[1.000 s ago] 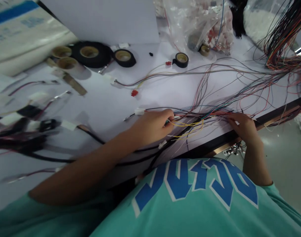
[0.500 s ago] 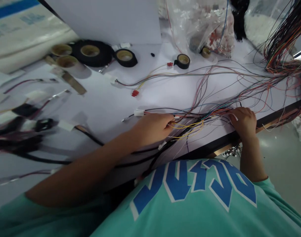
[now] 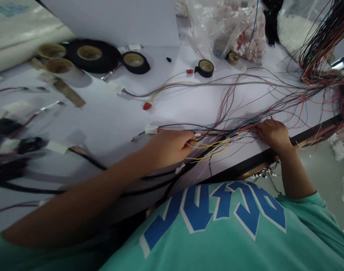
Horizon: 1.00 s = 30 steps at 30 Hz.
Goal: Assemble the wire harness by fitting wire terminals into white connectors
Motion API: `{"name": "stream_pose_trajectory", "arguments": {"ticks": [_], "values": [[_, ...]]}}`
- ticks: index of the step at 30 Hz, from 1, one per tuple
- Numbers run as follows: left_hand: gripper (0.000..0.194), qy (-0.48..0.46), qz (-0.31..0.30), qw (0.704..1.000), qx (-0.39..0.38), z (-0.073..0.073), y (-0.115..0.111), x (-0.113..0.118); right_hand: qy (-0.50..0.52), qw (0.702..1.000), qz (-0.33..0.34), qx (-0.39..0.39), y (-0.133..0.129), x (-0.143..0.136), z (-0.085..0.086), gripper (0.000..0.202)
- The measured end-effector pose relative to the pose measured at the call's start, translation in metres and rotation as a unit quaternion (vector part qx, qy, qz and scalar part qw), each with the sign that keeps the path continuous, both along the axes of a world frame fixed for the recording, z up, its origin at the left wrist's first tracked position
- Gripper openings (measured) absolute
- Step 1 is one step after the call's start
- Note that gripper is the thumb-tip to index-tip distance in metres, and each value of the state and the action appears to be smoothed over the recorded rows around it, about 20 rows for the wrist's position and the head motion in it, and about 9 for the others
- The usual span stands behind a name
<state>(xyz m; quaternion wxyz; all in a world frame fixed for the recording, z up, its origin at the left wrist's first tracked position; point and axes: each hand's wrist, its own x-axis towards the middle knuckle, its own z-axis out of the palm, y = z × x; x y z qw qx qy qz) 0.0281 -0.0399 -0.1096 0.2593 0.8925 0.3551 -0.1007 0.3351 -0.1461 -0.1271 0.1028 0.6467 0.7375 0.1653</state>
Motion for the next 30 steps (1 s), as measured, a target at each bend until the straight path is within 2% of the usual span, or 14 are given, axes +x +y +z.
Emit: {"name": "stream_pose_trajectory", "arguments": {"ticks": [6,10,13,17,19,24,30], "values": [[0.015,-0.048,-0.005,0.999,0.000,-0.003,0.001,-0.002,0.000,1.000,0.000,0.031,0.001,0.006,0.008,0.022],[0.016,-0.062,-0.004,0.998,-0.009,-0.005,0.001,-0.003,0.024,0.999,-0.016,0.019,0.010,0.007,0.005,0.022],[0.016,-0.075,-0.001,0.997,-0.008,-0.007,0.001,-0.003,0.082,0.997,-0.010,-0.003,0.014,0.009,-0.001,0.022],[0.016,-0.075,-0.002,0.997,-0.007,-0.009,0.002,-0.003,0.193,0.980,0.034,0.020,0.011,0.014,-0.005,0.019],[0.015,-0.065,-0.002,0.998,-0.011,-0.009,0.002,-0.003,0.216,0.975,0.053,0.016,0.006,0.014,-0.005,0.018],[0.015,-0.033,0.000,0.999,-0.025,-0.006,0.003,-0.001,0.186,0.980,0.065,-0.026,0.001,0.005,0.000,0.021],[0.015,-0.032,-0.005,0.999,-0.032,-0.005,0.003,0.000,0.129,0.989,0.077,-0.010,0.000,-0.009,0.001,0.021]]}}
